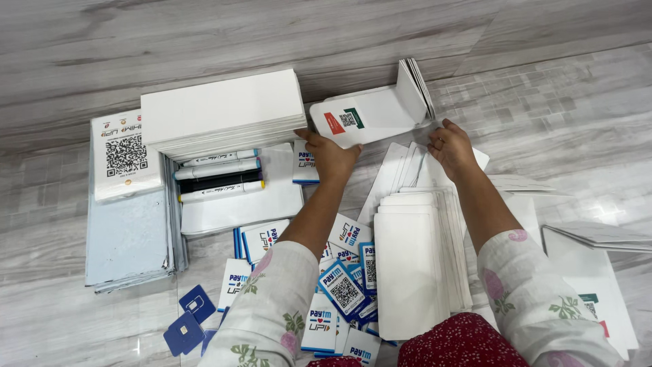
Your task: The person assembles payment kits by placing small cards into white paper holders and stacking them. They handle multiple cards and holders, organizing them into neat piles on the floor.
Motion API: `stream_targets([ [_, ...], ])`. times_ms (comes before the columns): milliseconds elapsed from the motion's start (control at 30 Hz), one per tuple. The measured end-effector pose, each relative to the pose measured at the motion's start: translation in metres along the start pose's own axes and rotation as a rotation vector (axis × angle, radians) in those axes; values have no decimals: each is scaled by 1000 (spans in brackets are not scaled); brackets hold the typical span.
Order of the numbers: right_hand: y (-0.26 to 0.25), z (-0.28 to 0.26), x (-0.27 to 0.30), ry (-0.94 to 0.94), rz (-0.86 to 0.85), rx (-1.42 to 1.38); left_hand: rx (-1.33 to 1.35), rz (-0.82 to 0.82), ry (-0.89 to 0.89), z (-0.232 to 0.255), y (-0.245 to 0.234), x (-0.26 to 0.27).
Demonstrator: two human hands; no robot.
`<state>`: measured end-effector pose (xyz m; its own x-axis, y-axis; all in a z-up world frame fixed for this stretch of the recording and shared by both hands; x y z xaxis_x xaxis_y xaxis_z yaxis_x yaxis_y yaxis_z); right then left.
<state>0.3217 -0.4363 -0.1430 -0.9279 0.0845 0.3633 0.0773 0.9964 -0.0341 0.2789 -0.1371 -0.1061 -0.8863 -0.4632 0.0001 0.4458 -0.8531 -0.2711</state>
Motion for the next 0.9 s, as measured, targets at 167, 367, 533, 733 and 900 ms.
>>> stream_targets([
  [167, 2, 0, -2, -28, -23, -95, -500, -354, -41, 9, -8, 19],
  [367, 7, -6, 2, -56, -22, -162, -829, -347, 451, 9, 0, 7],
  [533, -3, 4, -12, -74, 38, -168, -948, -348, 637, 15, 24, -11],
  [733, -9, 5, -23, -93, -16, -48, -1068, -272, 796, 3, 42, -21],
  [900, 0, -16, -17, -45, 55, 10, -992, -577, 356, 13, 31, -39],
])
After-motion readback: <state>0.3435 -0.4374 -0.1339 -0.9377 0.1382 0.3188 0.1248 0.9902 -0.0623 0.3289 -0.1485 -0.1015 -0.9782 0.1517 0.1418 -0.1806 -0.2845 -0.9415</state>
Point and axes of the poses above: each hand's wrist, its own x-axis away from the middle knuckle, its own y-axis out of the palm, z = x × y, the point moved 3 cm from there along -x, towards the middle knuckle, and after that the axes turned 11 degrees about x, right-handed, at the moved point
